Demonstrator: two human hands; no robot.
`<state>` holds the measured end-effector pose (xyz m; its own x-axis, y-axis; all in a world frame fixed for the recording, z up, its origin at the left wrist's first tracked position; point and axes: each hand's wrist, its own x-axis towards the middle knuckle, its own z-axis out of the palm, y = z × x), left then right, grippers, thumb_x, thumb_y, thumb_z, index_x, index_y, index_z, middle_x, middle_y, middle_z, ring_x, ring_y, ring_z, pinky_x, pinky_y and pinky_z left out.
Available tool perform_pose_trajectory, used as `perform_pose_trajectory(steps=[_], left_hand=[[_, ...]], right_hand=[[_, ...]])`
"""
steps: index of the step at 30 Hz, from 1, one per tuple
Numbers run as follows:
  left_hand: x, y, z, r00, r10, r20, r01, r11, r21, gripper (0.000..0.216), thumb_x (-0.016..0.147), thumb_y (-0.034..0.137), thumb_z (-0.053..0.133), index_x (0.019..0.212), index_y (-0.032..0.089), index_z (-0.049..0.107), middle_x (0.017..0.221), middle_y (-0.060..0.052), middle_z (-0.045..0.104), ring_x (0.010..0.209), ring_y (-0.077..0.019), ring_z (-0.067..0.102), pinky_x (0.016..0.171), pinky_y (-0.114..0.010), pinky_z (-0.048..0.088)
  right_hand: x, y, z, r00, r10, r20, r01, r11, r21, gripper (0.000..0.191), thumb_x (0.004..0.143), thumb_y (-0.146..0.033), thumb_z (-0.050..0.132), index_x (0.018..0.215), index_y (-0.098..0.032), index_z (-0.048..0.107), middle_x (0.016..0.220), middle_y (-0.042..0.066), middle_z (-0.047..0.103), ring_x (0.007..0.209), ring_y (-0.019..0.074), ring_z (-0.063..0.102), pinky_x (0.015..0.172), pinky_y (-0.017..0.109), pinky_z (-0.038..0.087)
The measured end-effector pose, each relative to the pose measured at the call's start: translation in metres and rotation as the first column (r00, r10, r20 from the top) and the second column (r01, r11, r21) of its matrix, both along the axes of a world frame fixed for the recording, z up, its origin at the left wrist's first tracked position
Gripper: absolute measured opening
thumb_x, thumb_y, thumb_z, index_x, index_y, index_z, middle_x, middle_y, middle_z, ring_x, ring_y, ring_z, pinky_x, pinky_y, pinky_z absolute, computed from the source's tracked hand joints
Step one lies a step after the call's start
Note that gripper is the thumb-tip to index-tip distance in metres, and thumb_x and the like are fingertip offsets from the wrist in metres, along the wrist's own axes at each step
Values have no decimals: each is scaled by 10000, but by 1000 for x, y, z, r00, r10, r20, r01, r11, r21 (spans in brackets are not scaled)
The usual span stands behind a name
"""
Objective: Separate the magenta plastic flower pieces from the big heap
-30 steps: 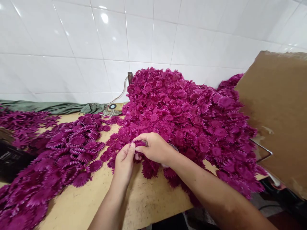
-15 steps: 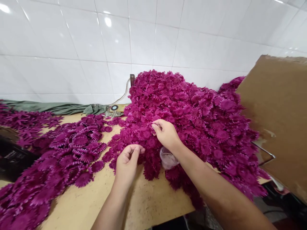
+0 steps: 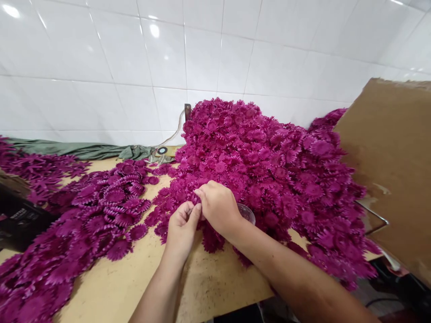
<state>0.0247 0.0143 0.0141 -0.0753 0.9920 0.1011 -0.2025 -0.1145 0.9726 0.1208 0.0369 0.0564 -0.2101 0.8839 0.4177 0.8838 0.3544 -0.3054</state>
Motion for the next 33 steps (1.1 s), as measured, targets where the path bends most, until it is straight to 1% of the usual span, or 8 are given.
perform_pose_trajectory(steps=[5, 8, 11, 14, 16, 22, 27, 33], left_hand=[[-1, -5, 1, 999, 11, -39, -13, 999, -33, 292, 597, 392, 672, 508, 165, 511, 475, 33, 530, 494, -87, 452, 510, -202, 366], [-3, -5, 2, 999, 22, 45, -18, 997, -76, 260, 561, 386, 699, 598, 154, 586, 546, 7, 601, 554, -115, 528, 569, -229, 418], [-5, -2, 3, 996, 7, 86, 2, 995, -104, 275, 543, 382, 707, 648, 143, 621, 564, -3, 622, 542, -112, 531, 569, -230, 424], [-5, -3, 3, 995, -31, 90, 42, 992, -120, 240, 563, 358, 690, 643, 141, 626, 569, 1, 618, 527, -102, 515, 548, -219, 407], [-6, -5, 2, 994, -50, 92, 62, 990, -125, 186, 584, 317, 669, 640, 146, 623, 568, 8, 610, 533, -101, 512, 545, -215, 396], [-4, -12, 3, 989, -135, 58, 139, 988, -61, 97, 636, 248, 605, 629, 154, 625, 579, -1, 614, 594, -123, 533, 601, -224, 397], [-1, -11, -1, 993, -97, 61, 98, 995, -18, 239, 669, 394, 607, 616, 162, 617, 574, 8, 604, 569, -124, 522, 595, -239, 409], [-3, -6, -8, 996, -36, 76, 37, 999, -4, 327, 651, 479, 616, 583, 161, 582, 537, 25, 564, 542, -101, 491, 552, -215, 389]], right_hand=[[25, 32, 22, 978, -190, -82, 194, 980, 39, 295, 864, -190, 355, 892, -128, 641, 876, 127, 629, 829, 215, 577, 775, 325, 400], [42, 41, 35, 958, -193, -211, 209, 976, 58, 262, 794, -155, 481, 1016, -89, 602, 1015, 152, 598, 952, 229, 545, 851, 344, 395], [41, 29, 35, 944, 23, -329, -30, 999, -15, 438, 741, -181, 560, 1172, -118, 511, 1153, 138, 540, 995, 204, 531, 835, 328, 428], [28, 9, 21, 880, 230, -416, -346, 910, -230, 364, 747, -243, 559, 1098, -151, 572, 993, 78, 630, 834, 151, 587, 735, 280, 464], [21, 2, 10, 870, 265, -417, -401, 871, -283, 276, 731, -221, 568, 994, -158, 623, 874, 44, 657, 739, 129, 590, 689, 255, 457], [15, 5, -3, 940, 125, -319, -215, 940, -266, 107, 758, -190, 520, 733, -156, 619, 664, 4, 642, 605, 101, 548, 575, 207, 382], [4, 1, 0, 1000, -21, 10, 22, 993, -116, 326, 865, -317, 384, 694, -155, 610, 690, 53, 650, 620, 131, 552, 563, 241, 310], [-5, 0, 4, 994, 11, 113, -3, 997, -73, 428, 904, -353, 297, 729, -152, 632, 702, 61, 655, 644, 136, 576, 575, 243, 311]])
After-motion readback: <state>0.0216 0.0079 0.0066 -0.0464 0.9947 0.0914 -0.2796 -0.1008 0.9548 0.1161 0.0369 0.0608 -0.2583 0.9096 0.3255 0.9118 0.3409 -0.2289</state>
